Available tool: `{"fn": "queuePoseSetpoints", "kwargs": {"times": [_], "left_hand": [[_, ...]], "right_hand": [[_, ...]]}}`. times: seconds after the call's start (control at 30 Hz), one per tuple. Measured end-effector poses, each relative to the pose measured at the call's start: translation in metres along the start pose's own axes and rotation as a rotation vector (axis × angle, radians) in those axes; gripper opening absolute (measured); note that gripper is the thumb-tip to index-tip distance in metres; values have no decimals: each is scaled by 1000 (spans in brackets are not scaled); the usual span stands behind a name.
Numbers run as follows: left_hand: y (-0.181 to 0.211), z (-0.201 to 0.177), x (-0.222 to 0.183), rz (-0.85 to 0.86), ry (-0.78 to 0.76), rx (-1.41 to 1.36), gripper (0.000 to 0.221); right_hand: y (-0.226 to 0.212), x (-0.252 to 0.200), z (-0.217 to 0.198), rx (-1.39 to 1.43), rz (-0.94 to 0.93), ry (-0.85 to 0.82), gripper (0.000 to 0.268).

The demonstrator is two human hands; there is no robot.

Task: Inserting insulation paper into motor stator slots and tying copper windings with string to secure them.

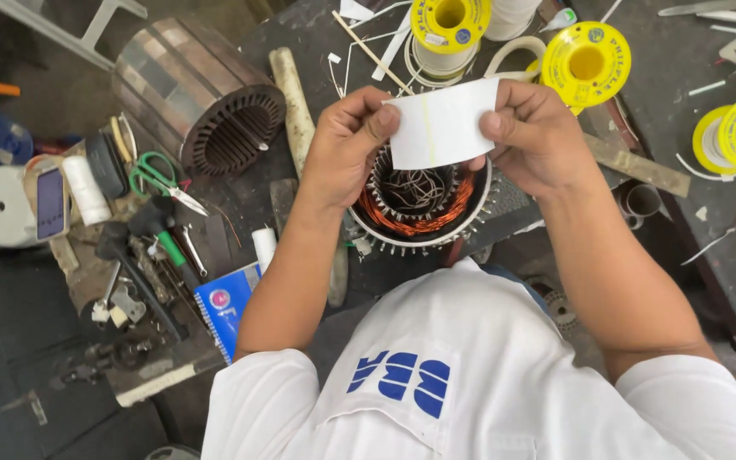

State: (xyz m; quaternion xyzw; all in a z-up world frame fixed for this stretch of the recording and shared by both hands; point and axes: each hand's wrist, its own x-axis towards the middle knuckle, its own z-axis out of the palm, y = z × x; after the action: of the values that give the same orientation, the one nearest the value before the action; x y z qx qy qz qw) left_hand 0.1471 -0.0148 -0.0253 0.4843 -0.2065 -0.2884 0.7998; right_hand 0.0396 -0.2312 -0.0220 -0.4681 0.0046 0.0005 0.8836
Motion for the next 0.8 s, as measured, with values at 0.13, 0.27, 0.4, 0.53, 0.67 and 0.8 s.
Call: {"fn": "queuePoseSetpoints", "kwargs": {"times": [0.13,0.27,0.4,0.53,0.67,0.8], "left_hand": [[24,27,-15,105,148,440,20],[27,23,-20,186,158,485,14],[14,17,-19,103,46,189,18],[30,23,-29,288,60,748,14],[24,10,-41,194,-42,668,37],[18,2,-48,644,-31,1046,31]], "right_hand": [[-10,-6,7,-99,-16,43,15],[-16,-10,14,-670,-189,218,14],[-12,-21,22,-723,-252,234,23],[-9,-35,23,-602,-135,206,13],[4,-45,34,-572,-291,169,33],[-1,-50,52,-805,-451,201,43]]}}
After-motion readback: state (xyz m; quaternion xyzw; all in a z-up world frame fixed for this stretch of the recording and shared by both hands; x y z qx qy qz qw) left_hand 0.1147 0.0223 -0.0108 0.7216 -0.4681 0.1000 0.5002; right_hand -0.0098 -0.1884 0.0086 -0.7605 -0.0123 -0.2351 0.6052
